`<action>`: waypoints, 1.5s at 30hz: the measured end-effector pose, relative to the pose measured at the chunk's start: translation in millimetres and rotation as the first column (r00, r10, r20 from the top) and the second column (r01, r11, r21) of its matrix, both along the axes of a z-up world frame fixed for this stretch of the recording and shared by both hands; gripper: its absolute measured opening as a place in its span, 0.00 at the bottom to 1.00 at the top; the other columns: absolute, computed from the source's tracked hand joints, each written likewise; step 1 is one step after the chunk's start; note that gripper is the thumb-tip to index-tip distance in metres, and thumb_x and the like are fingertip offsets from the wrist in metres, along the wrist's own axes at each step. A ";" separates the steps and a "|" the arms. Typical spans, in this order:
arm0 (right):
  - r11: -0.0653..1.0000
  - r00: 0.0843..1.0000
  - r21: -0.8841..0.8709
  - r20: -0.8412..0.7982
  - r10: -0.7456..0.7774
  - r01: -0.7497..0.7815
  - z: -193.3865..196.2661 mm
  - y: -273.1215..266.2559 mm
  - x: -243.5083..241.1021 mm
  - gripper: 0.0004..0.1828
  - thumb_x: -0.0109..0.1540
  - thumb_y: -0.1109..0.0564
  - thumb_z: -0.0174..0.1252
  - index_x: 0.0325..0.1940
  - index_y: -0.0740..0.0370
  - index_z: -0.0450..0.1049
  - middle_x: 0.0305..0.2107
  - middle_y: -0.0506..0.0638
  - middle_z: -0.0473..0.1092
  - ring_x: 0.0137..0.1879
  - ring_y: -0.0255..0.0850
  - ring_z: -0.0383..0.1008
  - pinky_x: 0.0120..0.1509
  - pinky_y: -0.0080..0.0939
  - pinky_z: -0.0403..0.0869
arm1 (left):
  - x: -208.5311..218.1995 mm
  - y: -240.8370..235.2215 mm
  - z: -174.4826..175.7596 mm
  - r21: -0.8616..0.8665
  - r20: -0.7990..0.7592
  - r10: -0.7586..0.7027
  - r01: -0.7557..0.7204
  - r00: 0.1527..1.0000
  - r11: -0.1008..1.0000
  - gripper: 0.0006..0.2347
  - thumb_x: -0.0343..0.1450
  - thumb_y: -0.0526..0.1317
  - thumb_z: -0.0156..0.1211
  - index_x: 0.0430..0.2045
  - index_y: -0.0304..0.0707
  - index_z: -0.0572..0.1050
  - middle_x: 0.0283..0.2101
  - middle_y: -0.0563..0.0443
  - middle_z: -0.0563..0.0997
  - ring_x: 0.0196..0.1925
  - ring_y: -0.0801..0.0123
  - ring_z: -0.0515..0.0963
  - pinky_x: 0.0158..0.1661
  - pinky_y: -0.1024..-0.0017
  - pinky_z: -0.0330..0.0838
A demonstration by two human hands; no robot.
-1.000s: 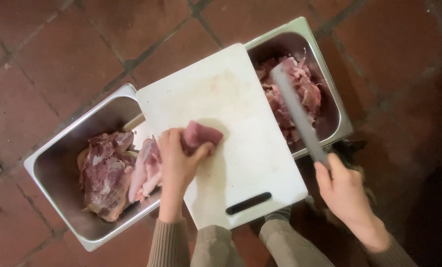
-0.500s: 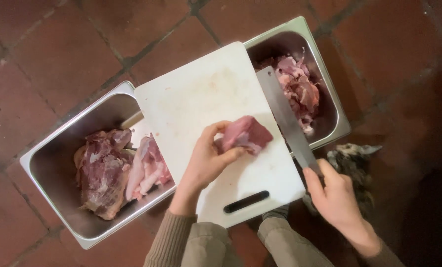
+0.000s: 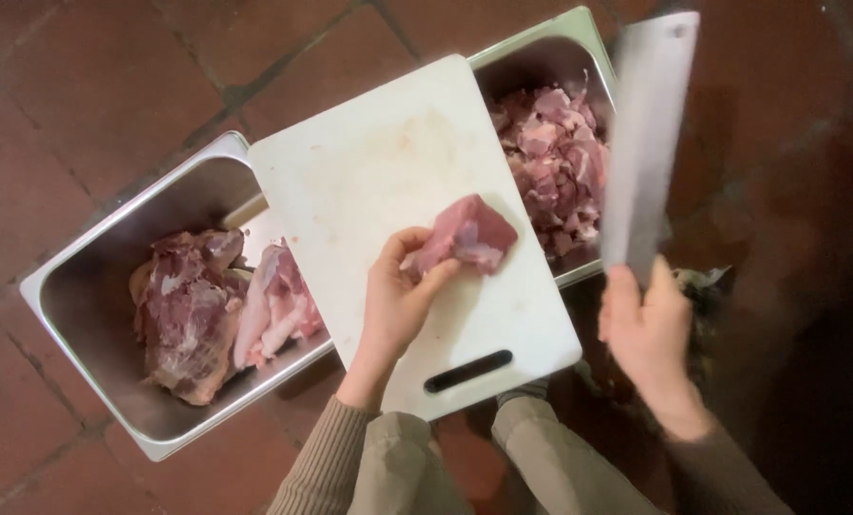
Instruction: Slicing raw meat into smaller pieces on a cutting board using a knife
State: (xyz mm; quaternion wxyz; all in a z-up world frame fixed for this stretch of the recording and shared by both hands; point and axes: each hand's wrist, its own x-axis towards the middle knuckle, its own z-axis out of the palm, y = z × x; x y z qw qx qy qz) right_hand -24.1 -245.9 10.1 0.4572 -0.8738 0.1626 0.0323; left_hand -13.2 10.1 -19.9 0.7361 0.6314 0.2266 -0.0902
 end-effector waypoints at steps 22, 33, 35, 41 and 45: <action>0.620 0.655 -0.222 -0.353 0.668 -0.752 4.5 52.2 -32.3 0.12 0.71 0.52 0.42 0.51 0.61 0.66 0.22 0.59 0.77 0.30 0.57 0.82 0.33 0.55 0.80 | -29.8 4.2 -44.7 0.574 0.256 -0.125 -0.047 0.958 0.818 0.08 0.68 0.39 0.70 0.35 0.40 0.76 0.40 0.47 0.79 0.31 0.50 0.82 0.30 0.61 0.80; 0.610 0.662 -0.257 -0.287 0.692 -0.749 1.5 85.9 -0.6 0.15 0.70 0.54 0.44 0.57 0.63 0.65 0.24 0.63 0.76 0.31 0.63 0.81 0.33 0.63 0.78 | -29.1 12.7 -51.0 0.604 0.253 -0.026 -0.137 0.967 0.785 0.10 0.71 0.40 0.66 0.21 0.39 0.74 0.23 0.46 0.75 0.21 0.59 0.76 0.24 0.67 0.70; 0.636 0.685 -0.257 -0.288 0.669 -0.728 2.4 73.9 -4.3 0.14 0.69 0.55 0.46 0.56 0.63 0.67 0.24 0.65 0.76 0.31 0.64 0.81 0.32 0.63 0.78 | -20.0 14.2 -41.1 0.596 0.250 -0.025 -0.133 0.968 0.792 0.09 0.71 0.42 0.66 0.23 0.41 0.75 0.23 0.47 0.75 0.22 0.59 0.77 0.25 0.67 0.71; 0.705 0.753 -0.267 -0.243 0.611 -0.657 1.5 43.8 -22.4 0.10 0.70 0.52 0.47 0.43 0.59 0.70 0.19 0.59 0.75 0.27 0.55 0.81 0.29 0.50 0.79 | -21.0 15.8 -43.5 0.679 0.325 -0.101 -0.158 0.940 0.717 0.08 0.69 0.39 0.66 0.36 0.41 0.73 0.33 0.48 0.74 0.36 0.57 0.78 0.37 0.66 0.74; 0.731 0.776 -0.259 -0.191 0.601 -0.631 3.0 41.0 -26.5 0.11 0.70 0.52 0.49 0.39 0.60 0.71 0.18 0.60 0.75 0.26 0.55 0.81 0.27 0.48 0.78 | -12.0 7.6 -34.0 0.766 0.386 -0.292 -0.127 0.875 0.631 0.17 0.69 0.42 0.68 0.48 0.36 0.72 0.49 0.43 0.72 0.53 0.48 0.75 0.53 0.59 0.73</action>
